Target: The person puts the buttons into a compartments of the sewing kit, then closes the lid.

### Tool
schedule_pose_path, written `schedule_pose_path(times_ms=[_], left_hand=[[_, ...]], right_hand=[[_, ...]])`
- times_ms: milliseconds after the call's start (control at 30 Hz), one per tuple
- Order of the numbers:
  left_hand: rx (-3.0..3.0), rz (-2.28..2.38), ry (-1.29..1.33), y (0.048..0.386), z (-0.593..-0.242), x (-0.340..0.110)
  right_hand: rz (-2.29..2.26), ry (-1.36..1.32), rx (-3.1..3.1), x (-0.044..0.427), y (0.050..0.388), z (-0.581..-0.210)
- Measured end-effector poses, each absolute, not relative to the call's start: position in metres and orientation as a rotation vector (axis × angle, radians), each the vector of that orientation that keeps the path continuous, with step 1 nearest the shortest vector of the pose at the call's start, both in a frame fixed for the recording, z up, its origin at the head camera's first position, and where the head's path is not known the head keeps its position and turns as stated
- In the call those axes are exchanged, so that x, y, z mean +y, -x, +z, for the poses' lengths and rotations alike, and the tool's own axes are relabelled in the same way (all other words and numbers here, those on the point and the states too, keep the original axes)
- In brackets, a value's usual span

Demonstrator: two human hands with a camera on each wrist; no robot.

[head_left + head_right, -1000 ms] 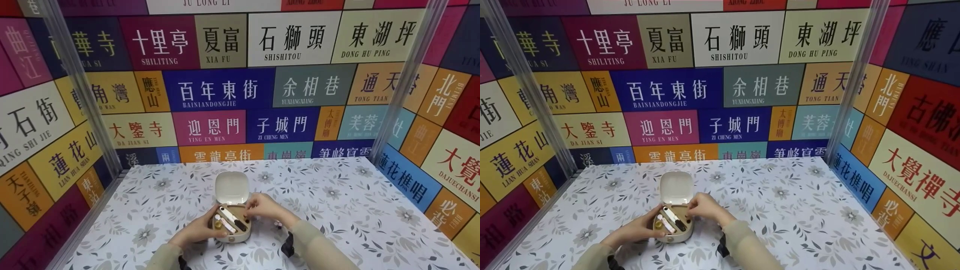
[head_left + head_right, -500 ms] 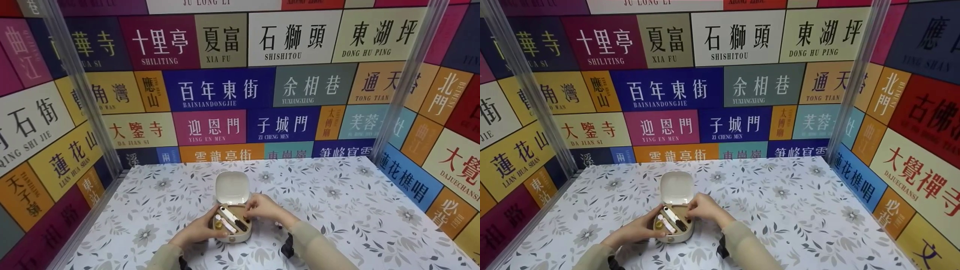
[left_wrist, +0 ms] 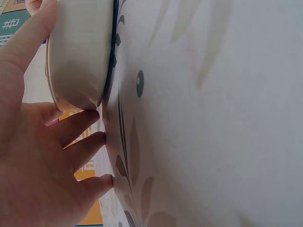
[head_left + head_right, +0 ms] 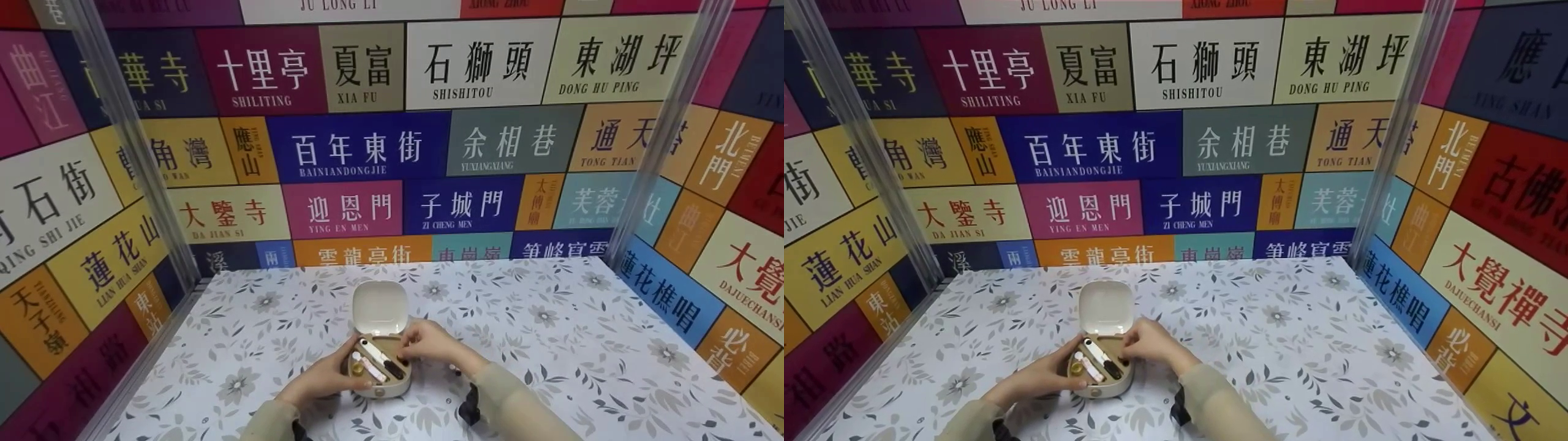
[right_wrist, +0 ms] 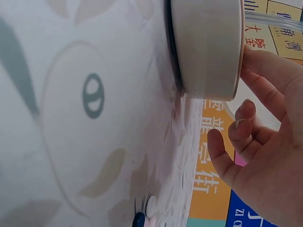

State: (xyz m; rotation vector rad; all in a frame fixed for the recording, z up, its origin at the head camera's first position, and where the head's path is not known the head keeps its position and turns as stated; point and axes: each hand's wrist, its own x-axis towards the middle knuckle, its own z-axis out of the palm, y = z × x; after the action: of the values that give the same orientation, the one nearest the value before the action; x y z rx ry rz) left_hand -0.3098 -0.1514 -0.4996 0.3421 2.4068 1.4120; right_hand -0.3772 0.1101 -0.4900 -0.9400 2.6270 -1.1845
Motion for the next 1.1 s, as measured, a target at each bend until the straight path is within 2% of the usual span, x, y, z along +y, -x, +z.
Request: schedule_pose_path(times_ms=[767,1100], left_hand=[[2.382,1.441,-0.305,0.309,-0.498,-0.150],[2.450,1.372,-0.336,0.309,-0.500,-0.152]], right_hand=[[-1.200,0.950,2.680,0.107,0.374,-0.493],[-1.310,0.922,2.668,0.127,0.375,-0.490]])
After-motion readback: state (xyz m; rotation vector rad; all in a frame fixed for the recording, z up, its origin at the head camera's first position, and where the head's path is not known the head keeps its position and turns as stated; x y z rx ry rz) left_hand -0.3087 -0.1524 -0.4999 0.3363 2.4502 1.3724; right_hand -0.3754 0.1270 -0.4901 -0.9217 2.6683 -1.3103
